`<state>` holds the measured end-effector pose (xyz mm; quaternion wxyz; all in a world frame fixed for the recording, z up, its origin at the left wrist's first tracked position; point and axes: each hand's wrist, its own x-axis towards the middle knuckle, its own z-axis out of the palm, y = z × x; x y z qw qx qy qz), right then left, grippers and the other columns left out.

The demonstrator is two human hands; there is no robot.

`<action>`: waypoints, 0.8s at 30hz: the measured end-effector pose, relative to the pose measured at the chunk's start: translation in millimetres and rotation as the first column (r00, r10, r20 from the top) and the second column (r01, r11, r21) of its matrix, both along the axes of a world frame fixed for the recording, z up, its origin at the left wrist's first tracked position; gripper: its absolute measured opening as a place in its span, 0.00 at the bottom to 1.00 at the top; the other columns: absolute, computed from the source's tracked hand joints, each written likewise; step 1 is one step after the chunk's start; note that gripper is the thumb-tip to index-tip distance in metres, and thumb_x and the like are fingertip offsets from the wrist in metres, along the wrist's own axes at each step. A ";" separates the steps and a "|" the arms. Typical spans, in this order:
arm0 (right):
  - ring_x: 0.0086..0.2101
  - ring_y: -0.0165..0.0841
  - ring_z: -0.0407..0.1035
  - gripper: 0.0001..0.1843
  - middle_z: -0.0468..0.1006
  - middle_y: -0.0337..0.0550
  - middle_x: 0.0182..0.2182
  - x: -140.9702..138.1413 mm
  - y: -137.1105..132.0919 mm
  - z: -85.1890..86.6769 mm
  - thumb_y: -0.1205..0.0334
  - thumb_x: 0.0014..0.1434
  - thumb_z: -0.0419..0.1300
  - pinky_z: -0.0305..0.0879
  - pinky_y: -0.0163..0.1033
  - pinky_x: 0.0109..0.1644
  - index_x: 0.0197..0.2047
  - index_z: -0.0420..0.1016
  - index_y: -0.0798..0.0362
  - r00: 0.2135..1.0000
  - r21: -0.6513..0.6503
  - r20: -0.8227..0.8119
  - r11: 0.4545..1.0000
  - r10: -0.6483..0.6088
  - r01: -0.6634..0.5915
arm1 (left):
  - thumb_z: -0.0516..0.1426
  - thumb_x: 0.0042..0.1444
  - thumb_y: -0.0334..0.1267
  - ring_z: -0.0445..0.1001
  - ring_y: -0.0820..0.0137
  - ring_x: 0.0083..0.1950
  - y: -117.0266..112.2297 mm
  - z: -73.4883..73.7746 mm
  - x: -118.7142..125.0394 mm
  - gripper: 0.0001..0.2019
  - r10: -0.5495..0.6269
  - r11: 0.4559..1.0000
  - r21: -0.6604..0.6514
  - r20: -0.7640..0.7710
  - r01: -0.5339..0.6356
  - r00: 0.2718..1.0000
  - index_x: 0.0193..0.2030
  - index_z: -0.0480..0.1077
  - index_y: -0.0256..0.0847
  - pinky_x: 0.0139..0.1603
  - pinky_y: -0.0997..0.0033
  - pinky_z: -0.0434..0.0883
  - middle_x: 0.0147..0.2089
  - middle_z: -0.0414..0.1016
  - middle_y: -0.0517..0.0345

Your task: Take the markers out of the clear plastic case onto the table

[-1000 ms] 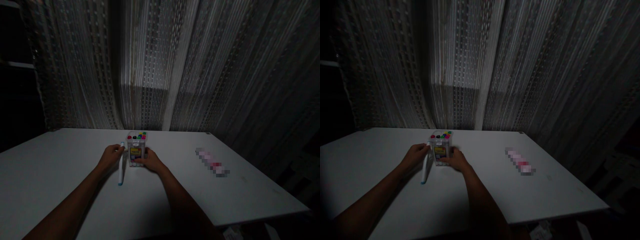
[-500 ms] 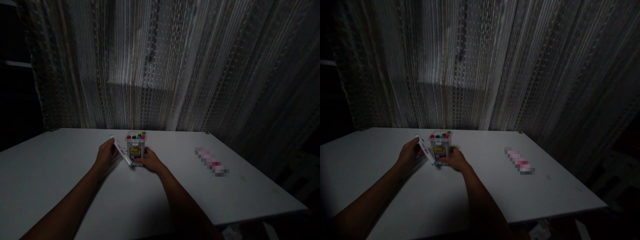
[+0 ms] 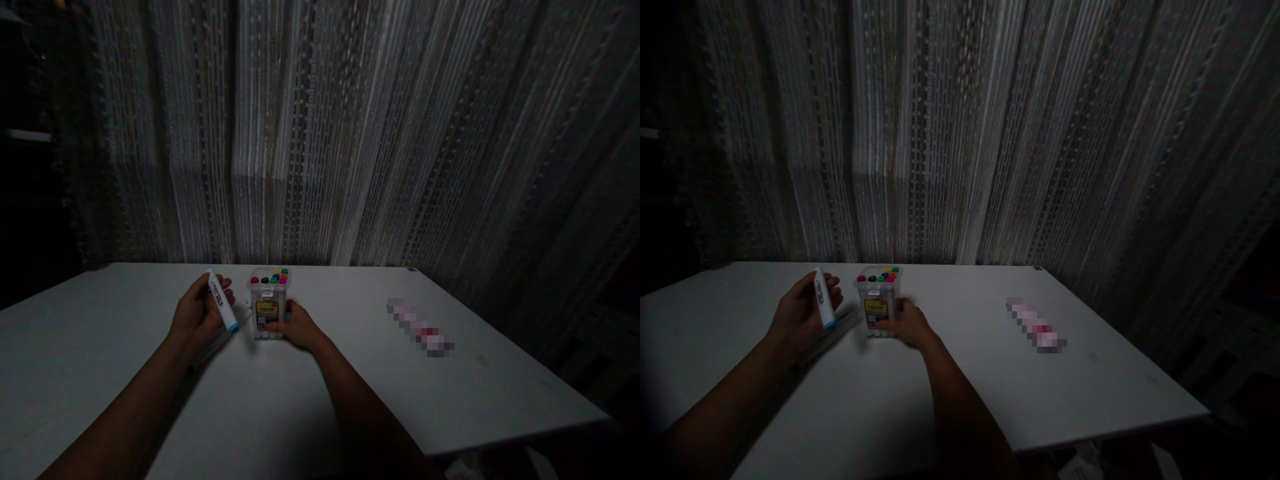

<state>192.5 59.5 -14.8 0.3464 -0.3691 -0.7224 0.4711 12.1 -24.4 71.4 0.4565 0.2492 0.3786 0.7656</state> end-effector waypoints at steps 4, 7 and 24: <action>0.47 0.45 0.73 0.36 0.78 0.51 0.47 0.6 -1.4 3.8 0.52 0.35 0.74 0.69 0.49 0.51 0.47 0.71 0.55 0.998 0.010 0.048 1.000 -0.027 0.027 | 0.54 0.55 0.34 0.69 0.76 0.23 -2.6 32.8 -3.1 0.07 0.105 0.981 0.158 0.050 -0.112 0.993 0.27 0.65 0.40 0.25 0.79 0.72 0.24 0.71 0.62; 0.46 0.44 0.73 0.34 0.78 0.51 0.47 1.2 -2.2 4.9 0.53 0.36 0.74 0.69 0.48 0.50 0.46 0.72 0.55 1.000 0.010 0.013 1.000 -0.004 0.004 | 0.56 0.55 0.39 0.73 0.74 0.26 -5.3 55.8 -2.9 0.06 0.268 0.923 0.334 -0.199 -0.192 0.943 0.31 0.68 0.40 0.28 0.76 0.73 0.28 0.74 0.61; 0.45 0.46 0.74 0.36 0.79 0.50 0.46 3.4 -1.8 1.9 0.51 0.35 0.73 0.70 0.48 0.47 0.48 0.72 0.55 0.999 0.024 0.044 0.999 -0.028 0.027 | 0.52 0.55 0.50 0.74 0.66 0.34 19.2 27.4 16.4 0.24 0.196 0.981 0.195 -0.966 -0.024 0.169 0.55 0.67 0.38 0.25 0.76 0.64 0.32 0.75 0.56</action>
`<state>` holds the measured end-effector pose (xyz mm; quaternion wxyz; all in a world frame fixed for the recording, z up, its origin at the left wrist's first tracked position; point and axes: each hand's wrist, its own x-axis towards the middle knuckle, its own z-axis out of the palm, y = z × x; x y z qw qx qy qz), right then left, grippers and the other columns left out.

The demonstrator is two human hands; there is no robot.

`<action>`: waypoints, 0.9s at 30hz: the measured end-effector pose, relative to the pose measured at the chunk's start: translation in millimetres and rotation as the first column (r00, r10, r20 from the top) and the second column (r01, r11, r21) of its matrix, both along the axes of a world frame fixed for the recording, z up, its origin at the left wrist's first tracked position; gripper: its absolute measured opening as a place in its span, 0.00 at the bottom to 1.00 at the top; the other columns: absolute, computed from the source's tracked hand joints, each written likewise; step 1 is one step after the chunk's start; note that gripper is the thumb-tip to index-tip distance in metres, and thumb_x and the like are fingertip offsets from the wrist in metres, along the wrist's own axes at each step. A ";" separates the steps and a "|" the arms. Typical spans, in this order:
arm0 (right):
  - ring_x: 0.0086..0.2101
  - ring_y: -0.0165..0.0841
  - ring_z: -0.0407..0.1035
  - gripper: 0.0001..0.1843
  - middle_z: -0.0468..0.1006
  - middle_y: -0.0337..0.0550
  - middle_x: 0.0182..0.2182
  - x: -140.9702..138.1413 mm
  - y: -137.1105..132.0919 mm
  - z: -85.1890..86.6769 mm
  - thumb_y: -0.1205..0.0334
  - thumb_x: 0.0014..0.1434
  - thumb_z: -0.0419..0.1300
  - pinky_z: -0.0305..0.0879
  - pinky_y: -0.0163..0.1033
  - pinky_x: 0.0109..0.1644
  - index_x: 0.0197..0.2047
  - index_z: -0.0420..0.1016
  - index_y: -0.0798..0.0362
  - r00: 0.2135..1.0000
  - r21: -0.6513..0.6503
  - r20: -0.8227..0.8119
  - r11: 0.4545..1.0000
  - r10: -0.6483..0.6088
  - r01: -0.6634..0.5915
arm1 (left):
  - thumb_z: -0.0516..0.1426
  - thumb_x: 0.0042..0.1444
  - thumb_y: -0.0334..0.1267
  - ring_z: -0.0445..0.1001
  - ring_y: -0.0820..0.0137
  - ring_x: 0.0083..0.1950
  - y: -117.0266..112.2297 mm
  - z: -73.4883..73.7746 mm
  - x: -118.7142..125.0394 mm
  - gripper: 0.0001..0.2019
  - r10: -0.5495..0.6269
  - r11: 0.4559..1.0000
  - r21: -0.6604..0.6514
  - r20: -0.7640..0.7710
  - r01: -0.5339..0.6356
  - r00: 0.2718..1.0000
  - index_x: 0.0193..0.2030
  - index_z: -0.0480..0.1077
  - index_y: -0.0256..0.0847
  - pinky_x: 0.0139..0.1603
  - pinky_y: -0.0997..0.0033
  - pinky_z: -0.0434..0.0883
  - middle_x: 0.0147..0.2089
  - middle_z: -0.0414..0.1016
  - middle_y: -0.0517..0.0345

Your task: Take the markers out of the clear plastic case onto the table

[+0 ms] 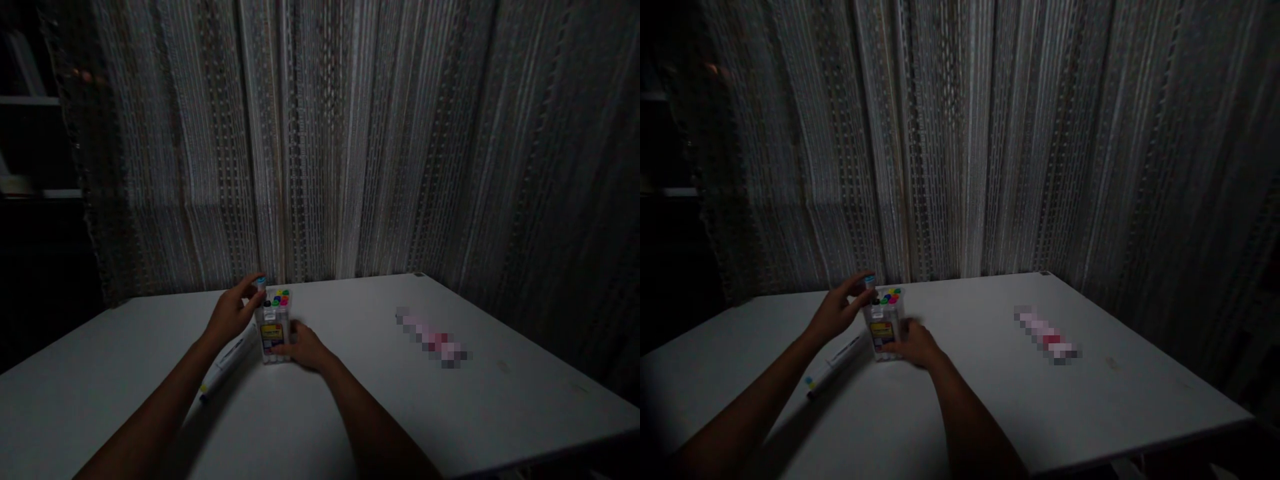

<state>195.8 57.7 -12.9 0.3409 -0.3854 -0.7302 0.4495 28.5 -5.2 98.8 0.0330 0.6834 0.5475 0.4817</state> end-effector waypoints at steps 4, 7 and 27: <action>0.45 0.46 0.74 0.36 0.79 0.49 0.46 1.2 -2.3 2.0 0.52 0.35 0.73 0.70 0.47 0.47 0.48 0.72 0.54 1.000 0.009 -0.021 1.000 0.009 -0.009 | 0.52 0.54 0.51 0.72 0.66 0.34 2.9 -4.5 -5.8 0.25 0.039 0.999 0.015 -0.020 -0.039 0.999 0.54 0.69 0.37 0.28 0.73 0.66 0.34 0.75 0.54; 0.44 0.46 0.74 0.36 0.79 0.50 0.45 1.0 -4.5 3.9 0.51 0.36 0.73 0.71 0.47 0.46 0.48 0.72 0.56 0.999 -0.003 -0.032 1.000 0.012 -0.012 | 0.51 0.55 0.50 0.71 0.65 0.35 4.9 -8.7 -7.7 0.21 0.069 0.997 0.026 -0.091 -0.067 0.993 0.45 0.74 0.38 0.34 0.69 0.68 0.35 0.75 0.52; 0.45 0.46 0.74 0.35 0.79 0.49 0.46 -3.8 3.4 -5.9 0.55 0.36 0.73 0.70 0.49 0.49 0.48 0.72 0.55 0.997 -0.015 -0.064 0.998 0.052 -0.053 | 0.50 0.54 0.45 0.75 0.61 0.42 9.1 -95.4 -54.9 0.19 0.177 0.929 -0.301 -0.151 -0.215 0.973 0.42 0.75 0.36 0.45 0.65 0.69 0.43 0.79 0.47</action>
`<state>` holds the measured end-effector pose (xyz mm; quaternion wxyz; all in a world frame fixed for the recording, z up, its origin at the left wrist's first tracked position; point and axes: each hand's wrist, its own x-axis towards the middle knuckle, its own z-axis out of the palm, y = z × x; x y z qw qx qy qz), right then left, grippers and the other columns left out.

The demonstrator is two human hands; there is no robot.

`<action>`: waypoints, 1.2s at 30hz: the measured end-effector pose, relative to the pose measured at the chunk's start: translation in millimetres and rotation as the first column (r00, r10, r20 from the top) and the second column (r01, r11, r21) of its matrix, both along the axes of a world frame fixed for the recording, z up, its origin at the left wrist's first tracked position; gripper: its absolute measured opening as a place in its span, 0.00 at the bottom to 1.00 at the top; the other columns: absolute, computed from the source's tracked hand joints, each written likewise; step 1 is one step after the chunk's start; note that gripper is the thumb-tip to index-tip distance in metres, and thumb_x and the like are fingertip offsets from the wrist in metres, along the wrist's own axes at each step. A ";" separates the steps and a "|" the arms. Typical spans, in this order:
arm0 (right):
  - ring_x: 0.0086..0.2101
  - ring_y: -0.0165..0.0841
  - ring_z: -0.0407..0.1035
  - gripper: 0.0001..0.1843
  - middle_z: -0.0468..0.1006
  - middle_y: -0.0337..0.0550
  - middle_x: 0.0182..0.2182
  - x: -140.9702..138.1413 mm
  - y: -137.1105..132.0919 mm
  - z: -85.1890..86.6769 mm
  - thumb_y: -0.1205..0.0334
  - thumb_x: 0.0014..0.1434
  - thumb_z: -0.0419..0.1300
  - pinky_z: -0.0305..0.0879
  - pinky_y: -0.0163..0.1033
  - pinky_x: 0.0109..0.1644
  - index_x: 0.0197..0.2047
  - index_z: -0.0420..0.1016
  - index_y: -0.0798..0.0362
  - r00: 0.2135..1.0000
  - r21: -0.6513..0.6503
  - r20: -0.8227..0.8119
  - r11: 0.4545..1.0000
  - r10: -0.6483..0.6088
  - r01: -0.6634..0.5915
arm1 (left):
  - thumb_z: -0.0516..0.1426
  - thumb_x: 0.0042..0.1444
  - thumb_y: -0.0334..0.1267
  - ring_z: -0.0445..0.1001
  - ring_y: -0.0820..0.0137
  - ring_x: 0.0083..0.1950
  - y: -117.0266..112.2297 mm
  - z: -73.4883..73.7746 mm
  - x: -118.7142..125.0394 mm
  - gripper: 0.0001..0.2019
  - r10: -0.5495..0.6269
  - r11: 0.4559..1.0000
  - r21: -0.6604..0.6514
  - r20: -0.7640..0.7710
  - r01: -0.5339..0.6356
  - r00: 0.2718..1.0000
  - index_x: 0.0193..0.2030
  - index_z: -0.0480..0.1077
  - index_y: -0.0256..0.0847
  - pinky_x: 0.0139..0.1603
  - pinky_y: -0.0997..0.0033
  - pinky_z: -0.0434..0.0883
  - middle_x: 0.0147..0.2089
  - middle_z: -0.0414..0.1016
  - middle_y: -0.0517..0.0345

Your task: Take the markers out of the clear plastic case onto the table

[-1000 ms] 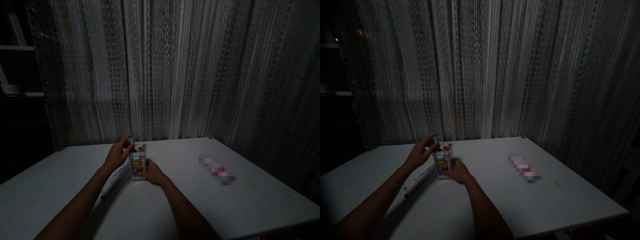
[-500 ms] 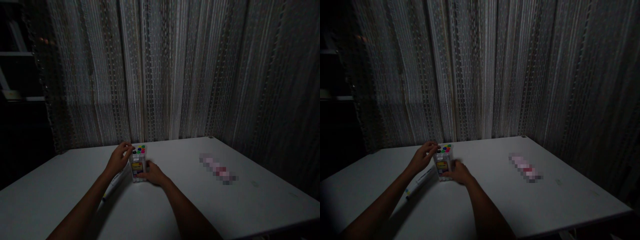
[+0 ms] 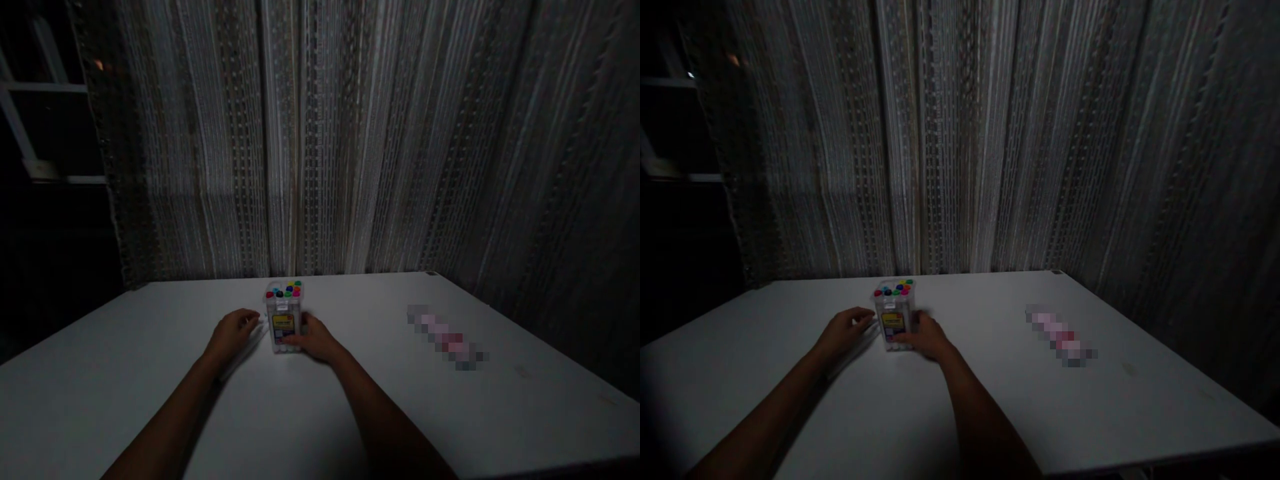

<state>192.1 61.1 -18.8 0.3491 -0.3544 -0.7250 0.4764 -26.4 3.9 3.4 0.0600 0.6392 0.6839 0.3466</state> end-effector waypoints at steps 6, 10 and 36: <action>0.46 0.45 0.73 0.31 0.79 0.50 0.46 -0.2 -0.2 2.5 0.56 0.38 0.73 0.69 0.49 0.51 0.46 0.72 0.55 1.000 0.023 -0.009 1.000 0.013 -0.013 | 0.56 0.52 0.43 0.75 0.60 0.43 -9.5 13.0 16.5 0.11 0.011 0.968 -0.240 -0.258 -0.075 0.966 0.32 0.76 0.39 0.39 0.68 0.66 0.40 0.79 0.48; 0.45 0.44 0.74 0.31 0.79 0.50 0.46 0.1 -0.8 3.3 0.57 0.38 0.72 0.70 0.49 0.51 0.47 0.72 0.56 1.000 0.028 -0.010 0.999 0.017 -0.017 | 0.57 0.50 0.43 0.75 0.57 0.45 -11.7 12.1 25.3 0.10 0.018 0.965 -0.235 -0.378 -0.115 0.926 0.31 0.75 0.39 0.37 0.67 0.64 0.41 0.78 0.46; 0.46 0.44 0.73 0.36 0.79 0.47 0.45 5.5 -2.8 5.1 0.54 0.32 0.75 0.70 0.45 0.49 0.46 0.74 0.54 0.999 -0.018 0.030 0.999 -0.040 0.040 | 0.58 0.54 0.45 0.72 0.72 0.22 -37.6 75.6 25.1 0.17 -0.114 0.614 0.705 0.523 -0.354 0.845 0.44 0.58 0.41 0.27 0.72 0.72 0.31 0.76 0.59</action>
